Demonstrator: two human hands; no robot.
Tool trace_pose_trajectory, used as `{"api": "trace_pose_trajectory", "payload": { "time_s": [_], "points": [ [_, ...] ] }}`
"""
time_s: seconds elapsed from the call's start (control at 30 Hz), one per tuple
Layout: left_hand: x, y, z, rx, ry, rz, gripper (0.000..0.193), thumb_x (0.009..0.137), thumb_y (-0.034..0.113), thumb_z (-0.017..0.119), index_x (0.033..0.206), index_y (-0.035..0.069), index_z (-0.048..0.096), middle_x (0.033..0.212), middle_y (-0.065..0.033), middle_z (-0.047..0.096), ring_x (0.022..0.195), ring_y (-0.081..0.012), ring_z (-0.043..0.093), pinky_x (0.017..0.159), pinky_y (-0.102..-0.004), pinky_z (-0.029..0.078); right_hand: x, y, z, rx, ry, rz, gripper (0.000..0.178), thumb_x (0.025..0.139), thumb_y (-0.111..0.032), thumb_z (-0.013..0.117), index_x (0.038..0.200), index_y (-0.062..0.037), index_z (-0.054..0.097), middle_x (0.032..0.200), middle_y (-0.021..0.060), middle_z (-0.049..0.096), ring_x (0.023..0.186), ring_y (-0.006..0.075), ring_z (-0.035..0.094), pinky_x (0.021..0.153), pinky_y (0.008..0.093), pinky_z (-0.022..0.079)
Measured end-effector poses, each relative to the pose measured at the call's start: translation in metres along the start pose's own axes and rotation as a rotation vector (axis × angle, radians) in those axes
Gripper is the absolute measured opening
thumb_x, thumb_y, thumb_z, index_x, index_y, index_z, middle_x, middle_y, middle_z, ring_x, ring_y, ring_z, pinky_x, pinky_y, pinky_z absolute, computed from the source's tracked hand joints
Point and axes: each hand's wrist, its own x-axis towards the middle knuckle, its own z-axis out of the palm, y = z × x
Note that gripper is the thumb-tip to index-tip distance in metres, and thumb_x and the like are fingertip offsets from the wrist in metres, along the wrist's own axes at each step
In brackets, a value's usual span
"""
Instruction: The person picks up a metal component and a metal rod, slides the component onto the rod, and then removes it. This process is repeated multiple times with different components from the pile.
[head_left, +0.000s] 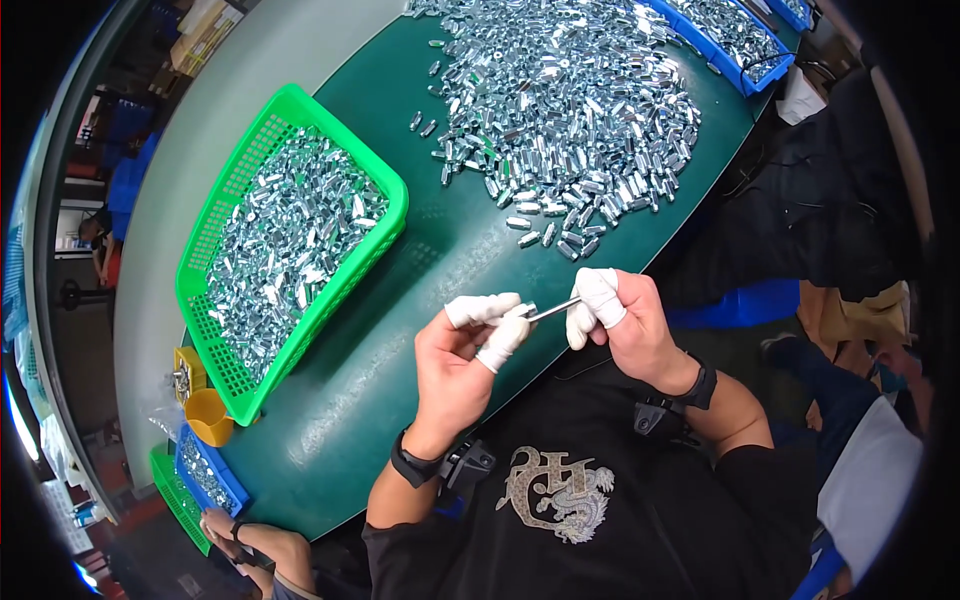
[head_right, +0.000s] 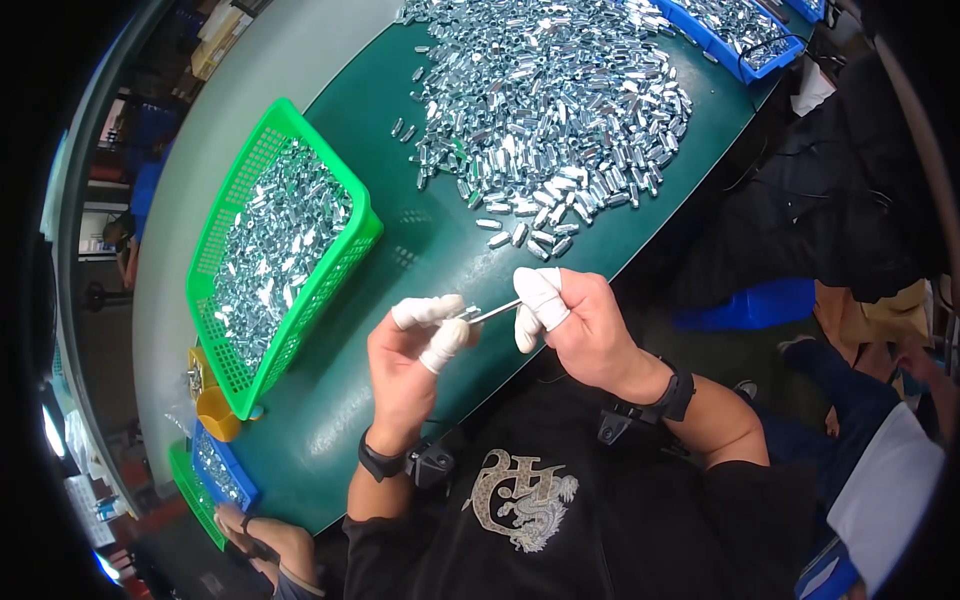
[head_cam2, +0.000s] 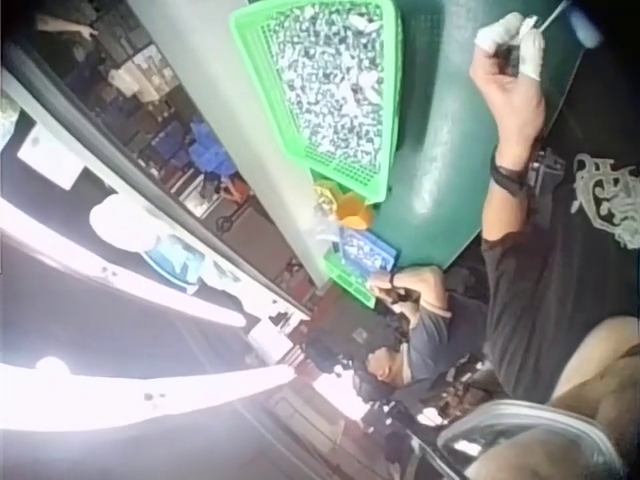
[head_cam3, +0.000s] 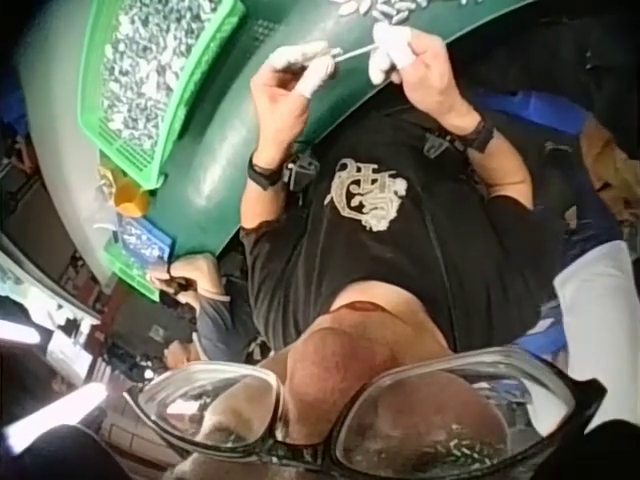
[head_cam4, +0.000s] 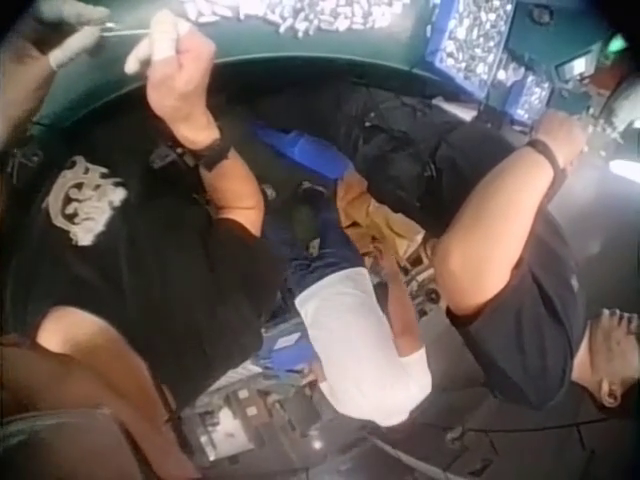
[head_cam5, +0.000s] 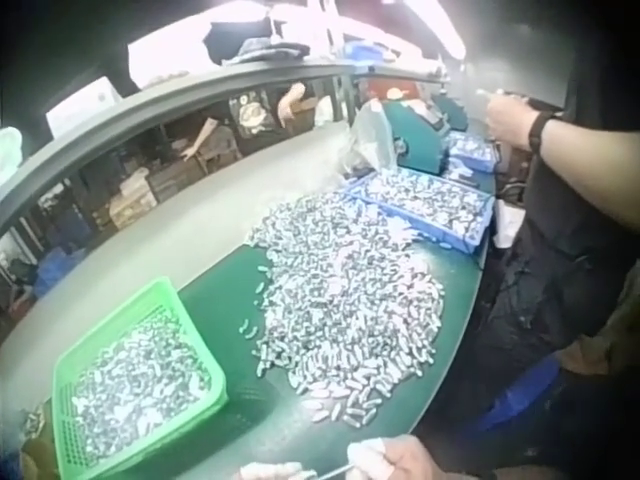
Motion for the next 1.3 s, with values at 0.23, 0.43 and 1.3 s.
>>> {"api": "trace_pose_trajectory", "payload": {
  "time_s": [0.23, 0.43, 1.3],
  "points": [
    [-0.005, 0.005, -0.001, -0.102, -0.026, -0.02, 0.021, 0.079, -0.003, 0.061, 0.099, -0.003, 0.055, 0.092, -0.0088, 0.061, 0.085, -0.0151, 0.06, 0.078, -0.0272, 0.049, 0.001, -0.003, -0.002, 0.056, 0.001, 0.021, 0.032, 0.093, -0.021, 0.04, 0.071, -0.0013, 0.053, 0.056, 0.0031, 0.056, 0.046, 0.0046, 0.045, 0.042, 0.0188, 0.033],
    [-0.01, -0.004, 0.004, 0.005, -0.014, -0.04, 0.016, 0.079, -0.004, 0.061, 0.094, -0.005, 0.056, 0.091, -0.0082, 0.06, 0.085, -0.0156, 0.061, 0.077, -0.0275, 0.049, -0.002, -0.002, 0.009, 0.043, -0.04, 0.09, 0.031, 0.092, -0.015, 0.042, 0.068, 0.0006, 0.052, 0.059, 0.0028, 0.054, 0.054, 0.0068, 0.048, 0.05, 0.0229, 0.037],
    [-0.003, -0.008, 0.006, 0.307, -0.024, 0.194, 0.009, 0.079, 0.004, 0.06, 0.087, 0.001, 0.058, 0.081, -0.0086, 0.063, 0.07, -0.0164, 0.06, 0.062, -0.0273, 0.046, 0.001, 0.003, 0.019, -0.054, -0.124, 0.066, 0.035, 0.093, -0.019, 0.043, 0.064, -0.0022, 0.052, 0.056, 0.0, 0.052, 0.051, 0.005, 0.043, 0.048, 0.0216, 0.035]
  ]
}}
